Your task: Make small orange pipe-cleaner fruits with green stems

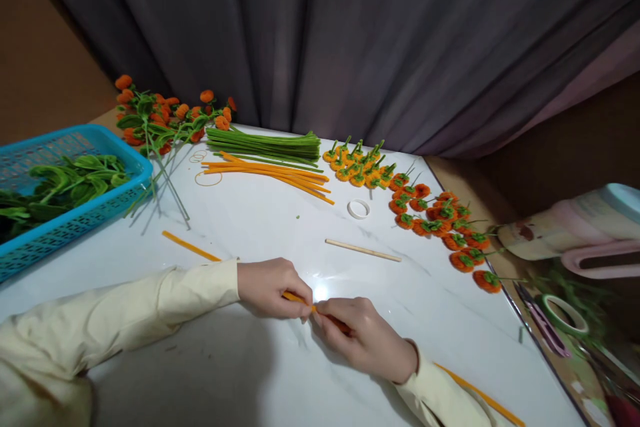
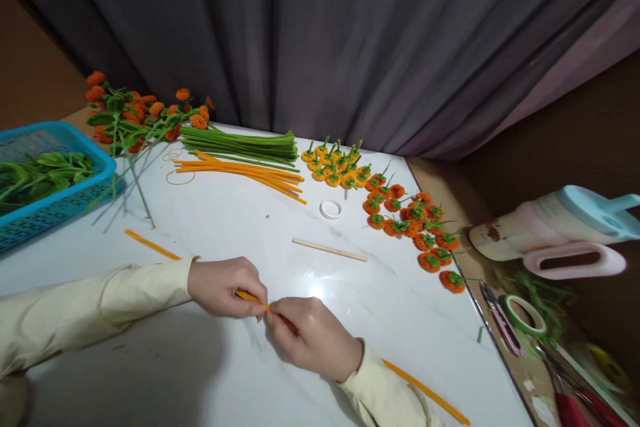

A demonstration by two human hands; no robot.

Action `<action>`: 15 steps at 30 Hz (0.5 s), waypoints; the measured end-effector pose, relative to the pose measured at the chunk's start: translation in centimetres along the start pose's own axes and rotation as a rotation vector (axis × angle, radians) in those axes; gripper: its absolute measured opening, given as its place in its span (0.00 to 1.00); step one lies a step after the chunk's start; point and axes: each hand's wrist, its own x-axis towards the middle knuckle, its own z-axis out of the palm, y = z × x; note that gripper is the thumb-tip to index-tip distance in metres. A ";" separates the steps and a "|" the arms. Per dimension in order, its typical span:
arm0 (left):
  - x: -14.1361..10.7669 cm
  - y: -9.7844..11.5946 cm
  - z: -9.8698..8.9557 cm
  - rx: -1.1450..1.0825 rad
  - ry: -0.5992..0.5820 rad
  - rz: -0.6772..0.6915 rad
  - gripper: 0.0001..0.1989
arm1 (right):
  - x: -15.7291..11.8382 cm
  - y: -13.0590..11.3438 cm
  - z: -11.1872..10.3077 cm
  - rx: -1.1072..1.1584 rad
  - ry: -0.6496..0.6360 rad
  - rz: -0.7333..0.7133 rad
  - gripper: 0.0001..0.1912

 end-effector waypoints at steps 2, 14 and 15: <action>0.0 0.0 0.0 -0.003 0.002 -0.004 0.09 | 0.0 0.0 0.1 -0.008 0.008 -0.004 0.14; 0.0 0.0 -0.1 -0.040 0.014 0.011 0.09 | -0.1 -0.1 0.0 -0.065 0.054 -0.082 0.10; 0.0 0.0 -0.1 -0.042 0.012 0.013 0.09 | -0.1 0.0 0.0 -0.075 0.058 -0.097 0.10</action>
